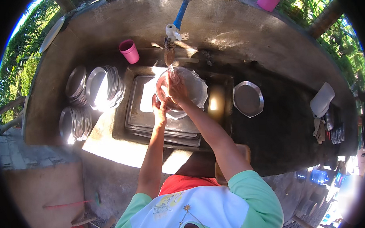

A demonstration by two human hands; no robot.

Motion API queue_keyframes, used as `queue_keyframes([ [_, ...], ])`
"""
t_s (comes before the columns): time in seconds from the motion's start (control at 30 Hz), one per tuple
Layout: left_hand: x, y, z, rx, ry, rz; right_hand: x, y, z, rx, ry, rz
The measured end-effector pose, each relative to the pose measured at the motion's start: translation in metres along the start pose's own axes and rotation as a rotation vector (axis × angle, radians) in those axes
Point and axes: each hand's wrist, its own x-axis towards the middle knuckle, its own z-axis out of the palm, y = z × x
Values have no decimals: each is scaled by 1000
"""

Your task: The person scrubs multiple metal plates with a yellow sponge, rinses them under a running tap, and stacks the cleaned plates on the sink counter. The person repeats this process for several plates throughout the clip.

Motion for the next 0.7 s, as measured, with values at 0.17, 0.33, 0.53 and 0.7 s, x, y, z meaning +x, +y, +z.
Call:
queue_keyframes([
  [0.17, 7, 0, -38, -157, 45, -167, 8, 7, -42, -401, -103, -178],
  [0.33, 3, -41, -3, -551, 50, -448, 93, 24, -84, -405, -360, -31],
  [0.53, 70, -20, 1, -916, -68, -737, 24, 9, -108, -64, -14, -651],
  [0.7, 87, 10, -6, -508, -363, -172, -2, -3, -73, -115, -296, -659],
])
